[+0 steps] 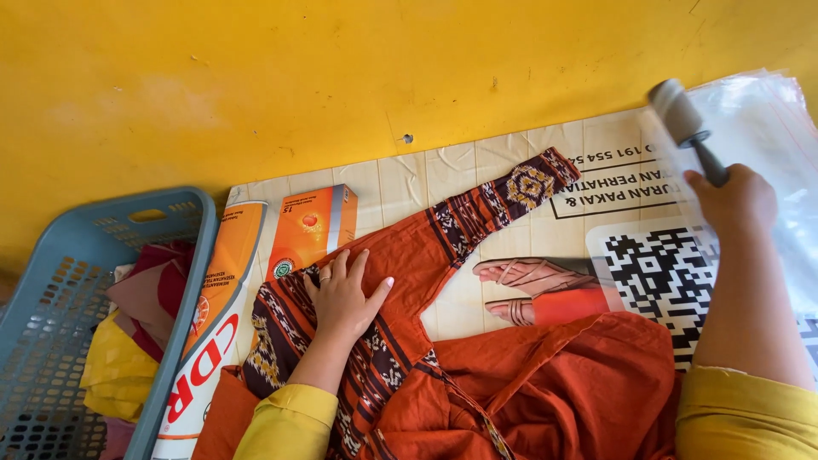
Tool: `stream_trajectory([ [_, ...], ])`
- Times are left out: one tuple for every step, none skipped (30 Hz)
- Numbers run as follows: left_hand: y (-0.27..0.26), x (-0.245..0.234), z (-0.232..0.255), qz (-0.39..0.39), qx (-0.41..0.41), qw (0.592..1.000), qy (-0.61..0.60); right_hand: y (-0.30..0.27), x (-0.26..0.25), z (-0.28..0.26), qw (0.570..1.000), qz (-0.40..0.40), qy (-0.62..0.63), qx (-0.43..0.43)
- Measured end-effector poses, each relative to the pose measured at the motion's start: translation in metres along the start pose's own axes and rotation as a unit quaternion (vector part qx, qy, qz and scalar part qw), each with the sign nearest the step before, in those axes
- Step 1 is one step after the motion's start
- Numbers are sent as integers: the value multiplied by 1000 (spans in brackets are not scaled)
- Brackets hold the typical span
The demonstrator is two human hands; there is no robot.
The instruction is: Using a lint roller to remove debris from an orange dress on a flat surface
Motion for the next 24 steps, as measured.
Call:
stream_trajectory([
  [0,1,0,-4,-1,1000,2,-8,2,-14,998,-18,-62,-12],
  [0,1,0,-7,-3,1000,3,-17,4,-28,992,-37,-122,-23],
  [1,2,-1,-6,0,1000,4,-13,12,-24,992,-35,-121,-22],
  [1,3,-1,-2,0,1000,4,-10,18,-24,986,-12,-157,-60],
  [2,4,-2,1,1,1000,5,-8,25,-25,976,11,-192,-99],
  [2,3,-1,1,4,1000,5,-13,19,-30,977,12,-192,-95],
  [2,3,-1,0,4,1000,6,-16,13,-34,978,16,-191,-77],
  [1,3,-1,-2,2,1000,6,-20,6,-38,980,19,-190,-59],
  [2,4,-1,-2,4,1000,6,-15,9,-33,980,20,-190,-57],
  [3,5,-2,2,5,1000,5,-10,14,-28,980,15,-194,-46],
  [3,6,-2,7,7,1000,4,-6,18,-22,980,11,-197,-36],
  [3,6,-2,7,9,1000,5,-5,17,-21,980,11,-197,-34],
  [4,7,-2,7,10,1000,6,-4,16,-21,979,15,-202,-34],
  [4,7,-3,7,10,1000,8,-3,16,-21,978,19,-207,-34],
  [4,9,-3,7,12,1000,9,-4,14,-21,978,19,-206,-33],
  [4,8,-3,13,14,1000,6,-6,10,-22,981,33,-187,-37],
  [4,8,-3,20,16,1000,4,-8,7,-23,984,47,-167,-41],
  [5,8,-3,20,17,1000,4,-5,5,-21,984,47,-167,-40],
  [5,9,-3,17,16,1000,5,-2,2,-17,986,51,-159,-30],
  [5,9,-4,14,15,1000,7,1,-2,-13,987,55,-150,-18],
  [5,9,-3,15,17,1000,8,12,1,-1,987,55,-150,-17],
  [5,10,-4,12,15,1000,7,24,7,15,990,30,-138,11],
  [5,10,-4,9,13,1000,7,35,14,32,991,6,-126,39],
  [5,10,-3,9,14,1000,7,39,11,32,991,6,-126,40],
])
Point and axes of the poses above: each hand's wrist, its own y-axis towards the middle knuckle, its own x-axis out of the palm, z = x × y, the point moved 8 cm from there along y, towards the middle knuckle
